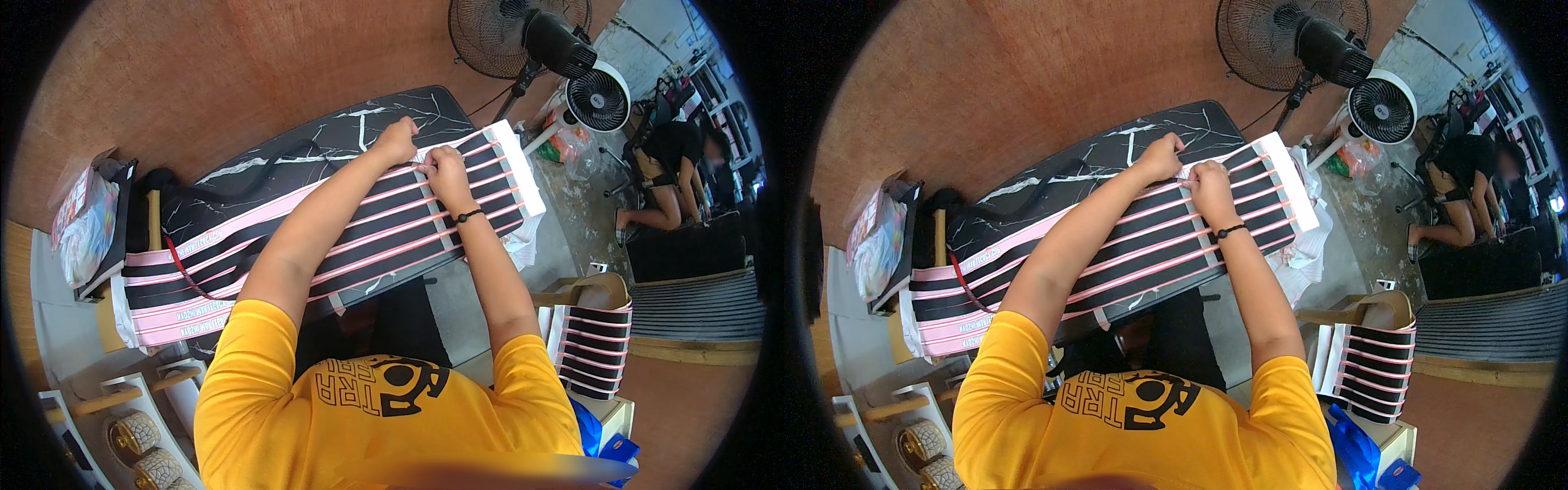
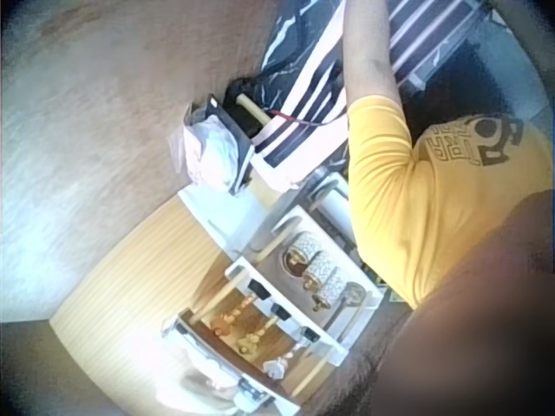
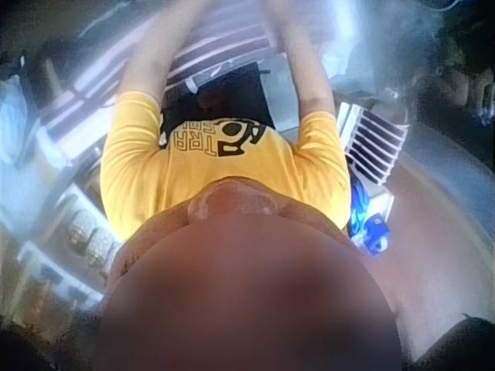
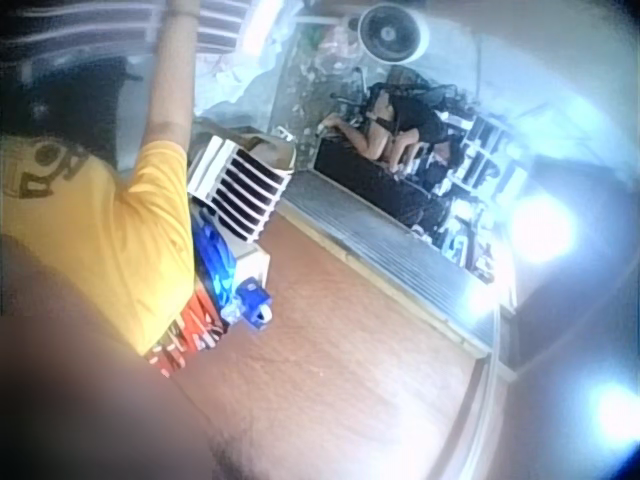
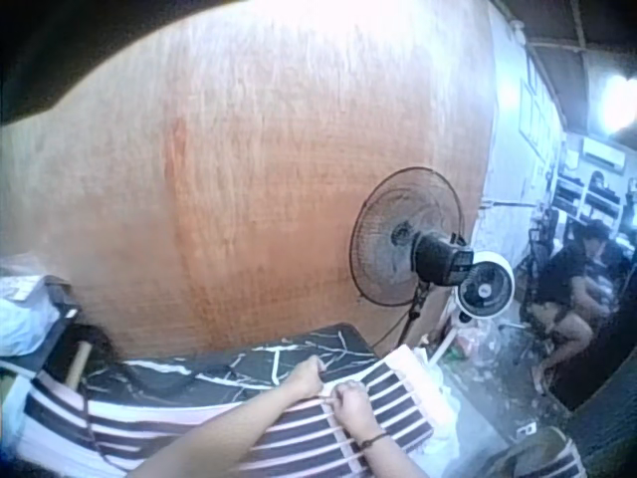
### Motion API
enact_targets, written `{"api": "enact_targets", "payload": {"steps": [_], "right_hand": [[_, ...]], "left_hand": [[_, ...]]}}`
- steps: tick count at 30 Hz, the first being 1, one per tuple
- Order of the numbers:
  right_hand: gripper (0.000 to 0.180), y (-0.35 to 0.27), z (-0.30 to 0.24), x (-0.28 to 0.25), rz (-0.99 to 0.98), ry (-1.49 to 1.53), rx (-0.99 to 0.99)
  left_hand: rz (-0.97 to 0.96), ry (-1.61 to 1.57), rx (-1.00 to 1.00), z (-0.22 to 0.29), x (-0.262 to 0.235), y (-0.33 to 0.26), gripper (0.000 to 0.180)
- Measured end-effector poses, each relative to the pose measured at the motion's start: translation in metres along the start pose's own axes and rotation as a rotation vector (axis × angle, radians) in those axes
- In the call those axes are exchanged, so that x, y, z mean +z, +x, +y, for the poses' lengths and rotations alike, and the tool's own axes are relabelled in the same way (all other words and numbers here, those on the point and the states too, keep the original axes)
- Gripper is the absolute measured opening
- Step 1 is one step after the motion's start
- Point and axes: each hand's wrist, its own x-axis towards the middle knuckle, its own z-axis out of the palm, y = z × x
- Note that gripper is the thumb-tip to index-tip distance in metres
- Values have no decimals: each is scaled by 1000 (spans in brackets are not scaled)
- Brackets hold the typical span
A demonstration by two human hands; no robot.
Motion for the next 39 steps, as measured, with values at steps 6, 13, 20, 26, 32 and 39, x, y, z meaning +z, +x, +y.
{"api": "enact_targets", "payload": {"steps": [6,13,20,26,32,39], "right_hand": [[19,-3,-5,-13,-12,165,118],[74,-14,-3,-5,-31,215,149],[96,-17,-8,-10,-72,155,115],[90,-28,-22,-1,-10,180,58],[42,-32,-6,6,13,494,202],[35,-33,-2,10,-14,370,141]], "left_hand": [[-110,-22,250,1,-27,-13,34],[-136,481,292,19,-43,-52,27],[129,767,369,27,-81,-16,13],[-42,489,597,22,-70,-42,31],[-141,515,611,18,-33,-81,20],[19,542,509,7,-22,-81,17]]}}
